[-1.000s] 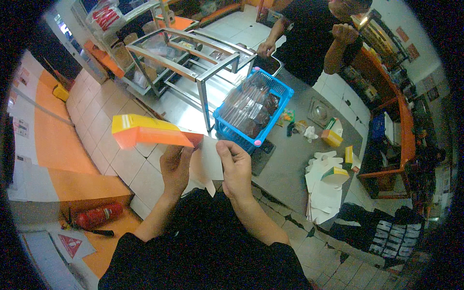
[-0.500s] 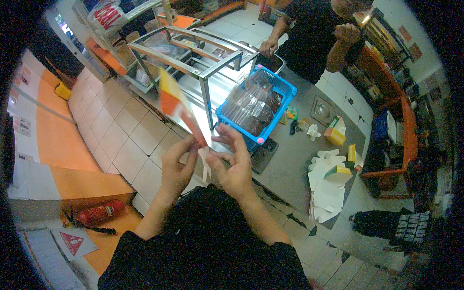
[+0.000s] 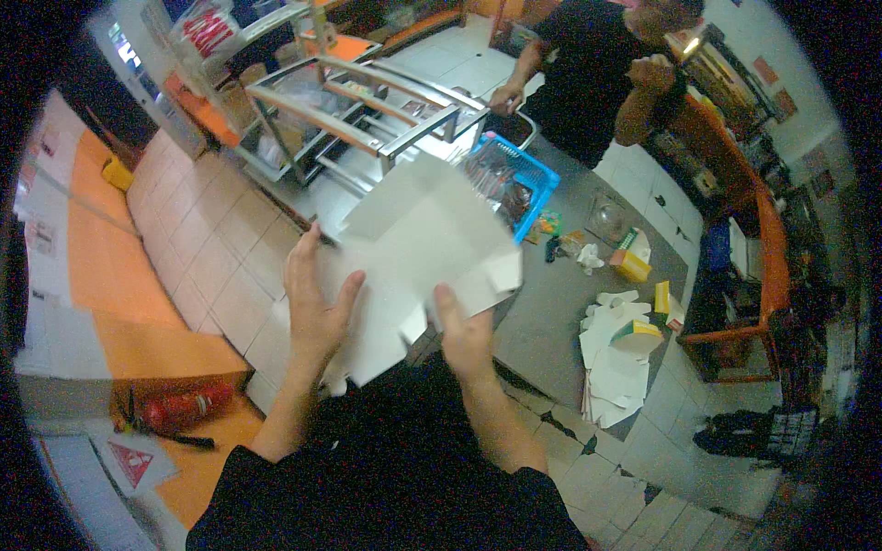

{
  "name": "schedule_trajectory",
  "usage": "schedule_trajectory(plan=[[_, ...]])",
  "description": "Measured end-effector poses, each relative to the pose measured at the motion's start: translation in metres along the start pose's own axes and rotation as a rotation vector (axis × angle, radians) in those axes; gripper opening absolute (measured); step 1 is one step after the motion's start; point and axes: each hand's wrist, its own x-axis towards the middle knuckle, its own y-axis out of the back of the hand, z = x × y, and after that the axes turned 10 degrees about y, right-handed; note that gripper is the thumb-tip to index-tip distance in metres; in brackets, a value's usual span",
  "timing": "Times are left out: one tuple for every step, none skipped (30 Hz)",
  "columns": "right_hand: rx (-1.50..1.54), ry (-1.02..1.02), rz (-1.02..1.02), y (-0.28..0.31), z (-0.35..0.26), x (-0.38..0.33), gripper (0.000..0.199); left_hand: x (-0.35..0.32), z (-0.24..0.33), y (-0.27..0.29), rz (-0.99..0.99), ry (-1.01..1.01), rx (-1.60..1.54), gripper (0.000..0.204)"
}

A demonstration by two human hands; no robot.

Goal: The person assembles small paper food boxes by folding flat cardboard pieces into box shapes. They repeatedly pick up flat pieces, fold the sides, and tuck flaps to form the box structure. The person stacks the finished boxes on the counter.

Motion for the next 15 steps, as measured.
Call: schedule_trajectory(plan=[[-0.009,0.019,-0.047,0.001,0.004,-0.007,0.035,0.002,-0.006,-0.002,-0.091,0.062,-0.080,0.048],[-0.032,0.059,-0.081,-0.002,0.008,-0.014,0.038,0.003,-0.013,-0.003,-0.210,0.157,-0.188,0.046],[-0.079,0.140,-0.121,0.000,0.009,-0.018,0.041,0.005,-0.020,-0.003,-0.364,0.306,-0.299,0.045],[-0.085,-0.070,-0.239,0.009,0.006,-0.019,0.048,0.009,-0.029,0.001,-0.354,0.277,-0.313,0.041],[-0.110,-0.239,-0.363,0.020,0.000,-0.016,0.055,0.014,-0.038,0.006,-0.370,0.303,-0.328,0.038],[-0.172,-0.458,-0.468,0.030,-0.009,-0.013,0.062,0.017,-0.045,0.012,-0.332,0.256,-0.197,0.036],[0.082,-0.400,-0.619,0.041,-0.023,-0.011,0.069,0.021,-0.052,0.020,-0.289,0.211,-0.063,0.034],[0.297,-0.385,-0.752,0.053,-0.042,-0.013,0.077,0.024,-0.056,0.023,-0.231,0.170,0.083,0.032],[0.517,-0.373,-0.881,0.059,-0.059,-0.017,0.084,0.025,-0.058,0.023,-0.256,0.059,0.101,0.031],[0.474,-0.232,-0.786,0.059,-0.073,-0.018,0.087,0.025,-0.057,0.023,-0.271,-0.044,0.130,0.030],[0.427,-0.097,-0.693,0.060,-0.086,-0.015,0.091,0.022,-0.055,0.022,-0.284,-0.140,0.158,0.029],[0.349,0.026,-0.605,0.059,-0.095,-0.011,0.094,0.017,-0.052,0.020,-0.359,-0.202,0.143,0.028],[0.119,0.125,-0.674,0.057,-0.100,-0.005,0.095,0.011,-0.046,0.014,-0.430,-0.269,0.123,0.027],[-0.146,0.215,-0.740,0.055,-0.102,0.002,0.095,0.005,-0.039,0.008,-0.499,-0.339,0.101,0.025],[-0.459,0.304,-0.802,0.052,-0.101,0.006,0.095,-0.001,-0.033,0.002,-0.540,-0.375,0.059,0.024]])
